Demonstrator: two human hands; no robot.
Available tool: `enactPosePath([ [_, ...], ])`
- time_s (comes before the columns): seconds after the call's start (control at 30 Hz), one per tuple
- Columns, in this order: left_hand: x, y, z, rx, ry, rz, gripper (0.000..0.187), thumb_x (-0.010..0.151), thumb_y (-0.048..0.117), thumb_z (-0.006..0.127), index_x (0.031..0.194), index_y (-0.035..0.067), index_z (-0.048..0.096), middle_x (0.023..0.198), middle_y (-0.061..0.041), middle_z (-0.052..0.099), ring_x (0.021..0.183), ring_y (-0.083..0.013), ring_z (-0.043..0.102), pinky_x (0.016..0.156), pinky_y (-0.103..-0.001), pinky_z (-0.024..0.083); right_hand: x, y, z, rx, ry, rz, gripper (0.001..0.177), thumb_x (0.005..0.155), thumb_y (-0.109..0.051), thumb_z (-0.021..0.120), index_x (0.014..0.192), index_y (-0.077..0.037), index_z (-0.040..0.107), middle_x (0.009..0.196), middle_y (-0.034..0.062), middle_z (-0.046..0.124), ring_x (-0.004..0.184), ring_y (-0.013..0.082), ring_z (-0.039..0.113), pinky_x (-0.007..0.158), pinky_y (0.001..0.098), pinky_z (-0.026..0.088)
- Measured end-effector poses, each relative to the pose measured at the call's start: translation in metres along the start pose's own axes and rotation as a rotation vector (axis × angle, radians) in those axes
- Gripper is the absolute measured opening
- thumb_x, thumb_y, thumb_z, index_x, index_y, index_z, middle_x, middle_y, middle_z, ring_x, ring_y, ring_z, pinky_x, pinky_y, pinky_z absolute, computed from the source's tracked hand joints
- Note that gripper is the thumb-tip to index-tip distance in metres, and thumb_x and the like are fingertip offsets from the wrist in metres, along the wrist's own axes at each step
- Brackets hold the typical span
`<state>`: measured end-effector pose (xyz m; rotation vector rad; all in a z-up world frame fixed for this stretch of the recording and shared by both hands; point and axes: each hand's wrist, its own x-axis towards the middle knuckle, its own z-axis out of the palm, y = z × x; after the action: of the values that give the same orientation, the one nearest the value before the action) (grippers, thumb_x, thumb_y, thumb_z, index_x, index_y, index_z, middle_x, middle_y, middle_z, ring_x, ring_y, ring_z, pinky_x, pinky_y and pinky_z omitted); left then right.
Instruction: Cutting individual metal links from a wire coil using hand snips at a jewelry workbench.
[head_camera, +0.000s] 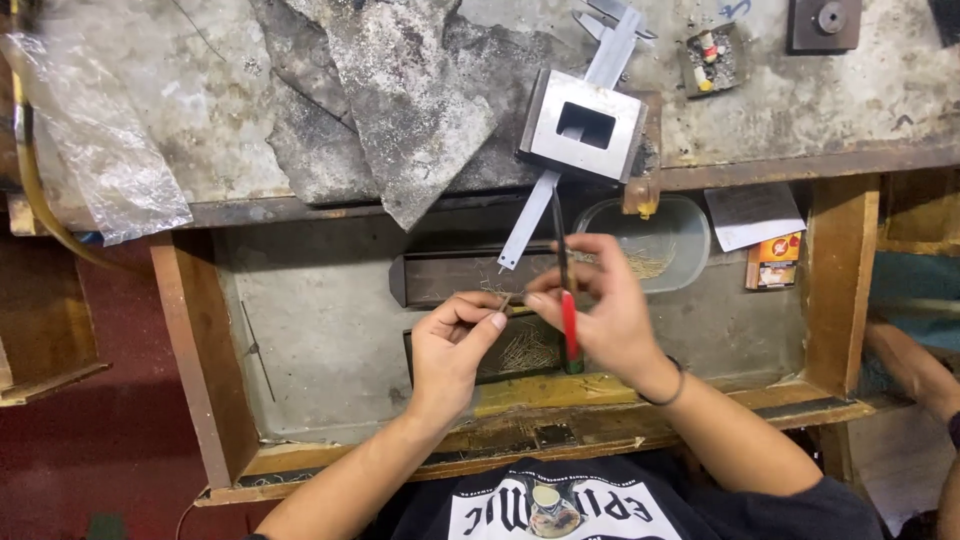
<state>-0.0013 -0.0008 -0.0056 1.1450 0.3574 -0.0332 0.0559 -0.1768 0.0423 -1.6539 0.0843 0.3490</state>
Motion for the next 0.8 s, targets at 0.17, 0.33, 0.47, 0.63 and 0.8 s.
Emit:
enactPosePath([
  [0.17, 0.001, 0.006, 0.007, -0.171, 0.046, -0.039, 0.010, 0.086, -0.008, 0.072, 0.079, -0.006, 0.064, 0.103, -0.029, 0.075, 0.099, -0.0314, 0.075, 0.085, -0.037, 0.062, -0.027, 0.004, -0.051, -0.485, 0.126, 0.136, 0.063, 0.072, -0.025, 0.092, 0.122, -0.014, 0.057, 0.089, 0.0096, 0.081, 0.077, 0.0253, 0.075, 0.074, 0.0352, 0.057],
  [0.33, 0.003, 0.005, 0.009, -0.236, 0.074, -0.063, 0.012, 0.086, -0.011, 0.069, 0.079, -0.007, 0.060, 0.103, -0.033, 0.074, 0.099, -0.0373, 0.075, 0.083, -0.039, 0.063, -0.060, 0.009, -0.088, -0.834, 0.211, 0.327, 0.053, 0.074, -0.029, 0.087, 0.118, -0.016, 0.061, 0.081, 0.0065, 0.079, 0.074, 0.0305, 0.074, 0.077, 0.0430, 0.055],
  [0.47, 0.001, 0.008, 0.013, -0.238, 0.075, -0.101, 0.017, 0.089, -0.007, 0.066, 0.078, 0.003, 0.058, 0.105, -0.027, 0.073, 0.100, -0.0378, 0.076, 0.091, -0.041, 0.064, -0.070, 0.014, -0.094, -0.922, 0.220, 0.523, 0.062, 0.075, -0.042, 0.082, 0.126, -0.012, 0.061, 0.107, 0.0102, 0.079, 0.092, 0.0300, 0.075, 0.082, 0.0419, 0.055],
  [0.63, -0.002, 0.008, 0.019, -0.264, 0.089, -0.087, 0.016, 0.090, -0.008, 0.064, 0.079, 0.002, 0.058, 0.106, -0.028, 0.073, 0.102, -0.0381, 0.075, 0.092, -0.042, 0.063, -0.079, 0.023, -0.095, -0.832, 0.229, 0.581, 0.063, 0.080, -0.032, 0.081, 0.132, -0.008, 0.054, 0.106, 0.0080, 0.080, 0.091, 0.0266, 0.076, 0.080, 0.0382, 0.057],
  [0.8, 0.000, 0.008, 0.019, -0.276, 0.092, -0.069, 0.017, 0.090, -0.006, 0.064, 0.078, 0.004, 0.058, 0.110, -0.028, 0.072, 0.106, -0.0407, 0.074, 0.095, -0.041, 0.062, -0.081, 0.037, -0.097, -0.793, 0.232, 0.648, 0.058, 0.082, -0.027, 0.079, 0.125, -0.005, 0.047, 0.117, 0.0142, 0.075, 0.099, 0.0311, 0.073, 0.083, 0.0438, 0.057],
])
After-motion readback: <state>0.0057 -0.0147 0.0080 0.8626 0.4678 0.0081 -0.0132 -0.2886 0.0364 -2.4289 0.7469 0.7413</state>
